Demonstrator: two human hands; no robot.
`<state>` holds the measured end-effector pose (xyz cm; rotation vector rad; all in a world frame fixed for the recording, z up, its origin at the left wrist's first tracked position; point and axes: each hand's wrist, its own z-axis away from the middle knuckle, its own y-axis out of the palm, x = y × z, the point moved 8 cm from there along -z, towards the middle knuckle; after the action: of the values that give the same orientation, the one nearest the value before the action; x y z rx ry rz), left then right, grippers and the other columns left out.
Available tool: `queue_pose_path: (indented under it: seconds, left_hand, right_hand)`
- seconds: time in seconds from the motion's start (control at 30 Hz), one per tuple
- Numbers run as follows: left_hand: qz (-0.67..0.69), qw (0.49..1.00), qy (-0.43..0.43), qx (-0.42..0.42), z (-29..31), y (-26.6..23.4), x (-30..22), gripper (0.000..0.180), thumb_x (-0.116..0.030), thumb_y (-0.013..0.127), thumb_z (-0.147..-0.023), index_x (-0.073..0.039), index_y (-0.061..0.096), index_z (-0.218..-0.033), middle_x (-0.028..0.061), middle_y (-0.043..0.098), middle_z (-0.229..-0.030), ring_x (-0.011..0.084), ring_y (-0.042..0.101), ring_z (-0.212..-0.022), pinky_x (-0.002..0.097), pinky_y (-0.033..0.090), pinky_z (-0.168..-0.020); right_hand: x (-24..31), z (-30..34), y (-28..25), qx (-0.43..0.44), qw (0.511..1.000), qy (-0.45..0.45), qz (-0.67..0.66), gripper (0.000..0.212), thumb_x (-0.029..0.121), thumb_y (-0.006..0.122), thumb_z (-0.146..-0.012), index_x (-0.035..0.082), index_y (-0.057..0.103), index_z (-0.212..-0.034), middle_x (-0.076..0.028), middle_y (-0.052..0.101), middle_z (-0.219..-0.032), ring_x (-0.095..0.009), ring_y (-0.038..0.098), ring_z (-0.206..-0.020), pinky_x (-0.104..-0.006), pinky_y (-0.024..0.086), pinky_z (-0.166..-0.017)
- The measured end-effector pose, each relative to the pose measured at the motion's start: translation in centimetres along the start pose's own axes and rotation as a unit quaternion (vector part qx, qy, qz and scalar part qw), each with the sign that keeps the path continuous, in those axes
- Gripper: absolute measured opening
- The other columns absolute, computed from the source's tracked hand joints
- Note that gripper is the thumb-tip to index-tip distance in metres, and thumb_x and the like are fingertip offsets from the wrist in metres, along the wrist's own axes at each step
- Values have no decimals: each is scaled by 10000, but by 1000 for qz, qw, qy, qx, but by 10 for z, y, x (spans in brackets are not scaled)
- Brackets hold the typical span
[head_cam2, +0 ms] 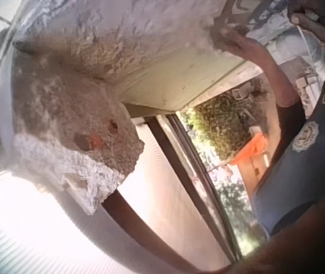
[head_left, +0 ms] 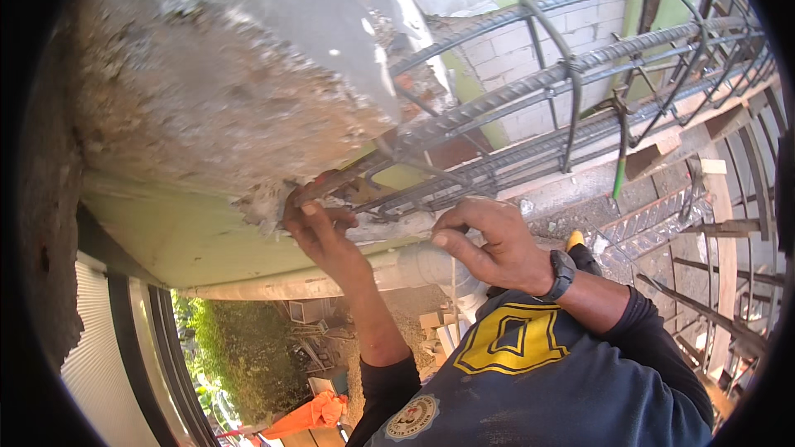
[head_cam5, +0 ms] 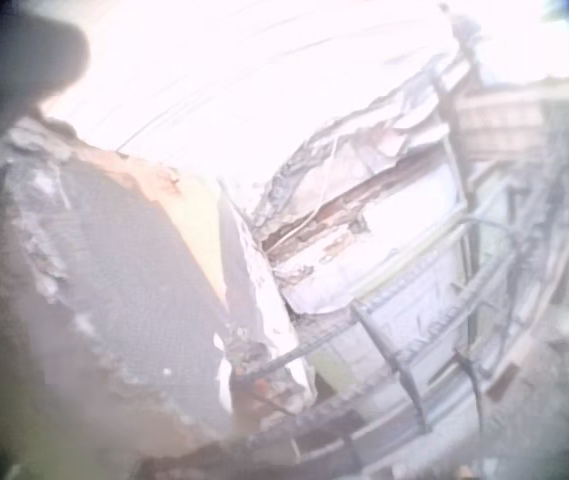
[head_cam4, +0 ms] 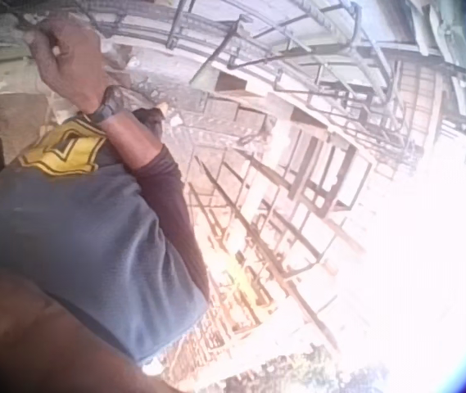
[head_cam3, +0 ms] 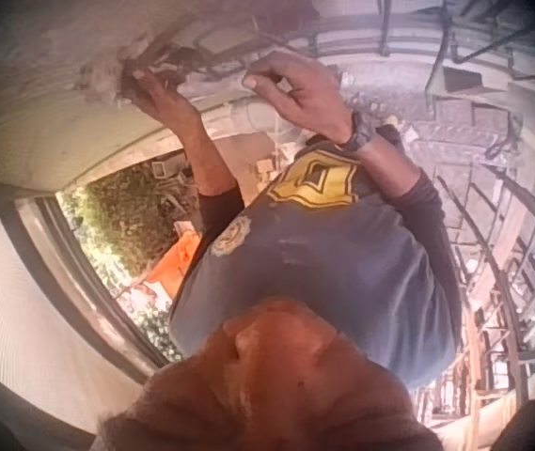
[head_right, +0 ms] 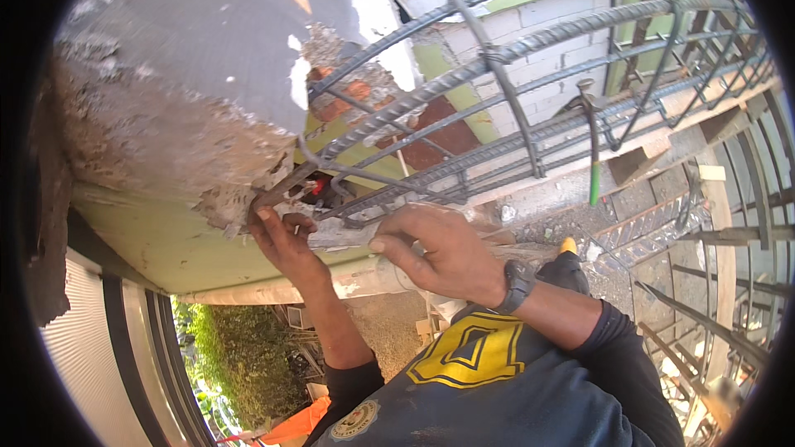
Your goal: The person uses pliers to twist and tighten wire ties around rebar intersections within a concrete form, occasionally handling bundles of precut wire ties.
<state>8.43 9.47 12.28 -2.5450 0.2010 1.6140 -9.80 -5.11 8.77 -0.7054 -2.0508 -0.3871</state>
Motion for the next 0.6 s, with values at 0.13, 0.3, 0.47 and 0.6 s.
queue_pose_path:
  seconds: [0.13, 0.3, 0.47, 0.6]
  left_hand:
    - [-43, 999, 15, -2, 3, -5, -1, 527, -466, 512, -999, -56, 450, -1323, 56, 596, -948, 99, 513, -666, 254, 439, -586]
    - [-54, 998, -4, -31, 10, -18, 12, 577, -488, 517, -991, -53, 408, -1353, 49, 542, -996, 115, 510, -688, 274, 446, -609]
    - [-22, 998, 52, -34, 7, 5, -6, 567, -470, 500, -1002, -44, 407, -1364, 120, 581, -1214, 101, 543, -693, 220, 464, -534]
    - [-52, 993, -13, -109, 16, 18, -10, 567, -479, 484, -1006, -82, 427, -1407, 77, 507, -1305, 133, 517, -765, 271, 489, -661]
  right_hand:
    - [5, 20, -33, -46, 997, -46, 41, 124, 127, 733, -832, 62, 647, -894, -104, 648, -804, -289, 621, -714, -381, 471, -633]
    - [-3, 69, -133, -315, 876, -81, 355, 410, 46, 707, -812, 16, 511, -1171, -129, 531, -1091, -268, 509, -1003, -394, 396, -912]
    - [-35, 111, -222, -369, 870, 62, 320, 315, 99, 606, -944, 5, 484, -1219, -96, 487, -1167, -210, 459, -1036, -366, 380, -942]
    - [-44, 132, -257, -327, 900, 0, 287, 247, 184, 549, -992, 10, 512, -1164, -110, 515, -1129, -215, 479, -1053, -363, 377, -962]
